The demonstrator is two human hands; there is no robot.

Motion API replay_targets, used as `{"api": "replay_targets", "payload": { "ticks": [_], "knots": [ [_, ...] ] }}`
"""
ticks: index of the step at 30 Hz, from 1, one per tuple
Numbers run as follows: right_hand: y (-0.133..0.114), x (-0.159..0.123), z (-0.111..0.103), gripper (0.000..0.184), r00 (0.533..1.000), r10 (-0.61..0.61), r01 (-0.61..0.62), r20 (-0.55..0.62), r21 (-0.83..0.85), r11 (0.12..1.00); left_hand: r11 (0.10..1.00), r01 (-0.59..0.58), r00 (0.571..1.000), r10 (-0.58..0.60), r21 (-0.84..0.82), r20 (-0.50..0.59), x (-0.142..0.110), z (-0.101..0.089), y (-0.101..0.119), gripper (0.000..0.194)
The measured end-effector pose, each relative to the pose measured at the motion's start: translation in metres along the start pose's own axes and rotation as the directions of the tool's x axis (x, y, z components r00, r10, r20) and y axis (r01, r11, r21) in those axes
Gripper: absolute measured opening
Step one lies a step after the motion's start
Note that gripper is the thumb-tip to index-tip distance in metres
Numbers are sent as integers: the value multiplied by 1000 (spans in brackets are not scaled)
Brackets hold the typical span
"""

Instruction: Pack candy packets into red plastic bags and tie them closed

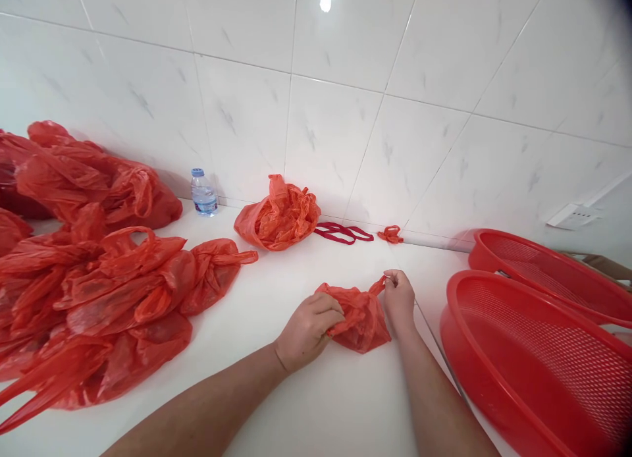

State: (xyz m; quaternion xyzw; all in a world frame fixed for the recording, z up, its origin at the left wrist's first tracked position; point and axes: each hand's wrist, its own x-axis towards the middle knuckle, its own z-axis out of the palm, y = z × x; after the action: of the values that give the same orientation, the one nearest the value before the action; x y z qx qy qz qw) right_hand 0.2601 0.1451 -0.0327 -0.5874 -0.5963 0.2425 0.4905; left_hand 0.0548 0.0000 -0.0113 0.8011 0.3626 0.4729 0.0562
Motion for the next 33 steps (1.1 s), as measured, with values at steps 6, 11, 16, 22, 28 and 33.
{"api": "replay_targets", "payload": {
  "ticks": [6,11,16,22,28,33],
  "knots": [
    [3,2,1,27,999,-18,16,-26,-101,995,988,-155,985,154,9,72,-2,9,13,27],
    [6,2,2,25,1000,-9,12,25,-107,994,987,-156,985,154,35,74,-3,7,17,26],
    [1,-4,2,31,992,-20,29,122,-74,997,989,-91,996,89,118,29,-3,8,15,41],
    [-29,-37,16,31,869,-93,147,487,-75,986,962,49,994,-74,268,84,-6,17,6,81],
    [-46,-54,27,30,791,-91,159,604,-59,986,956,103,973,-154,273,173,-10,7,-7,30],
    [-35,-39,32,27,814,-42,112,580,-87,990,933,246,968,-252,263,-13,-13,-27,-6,29]
  ]
}}
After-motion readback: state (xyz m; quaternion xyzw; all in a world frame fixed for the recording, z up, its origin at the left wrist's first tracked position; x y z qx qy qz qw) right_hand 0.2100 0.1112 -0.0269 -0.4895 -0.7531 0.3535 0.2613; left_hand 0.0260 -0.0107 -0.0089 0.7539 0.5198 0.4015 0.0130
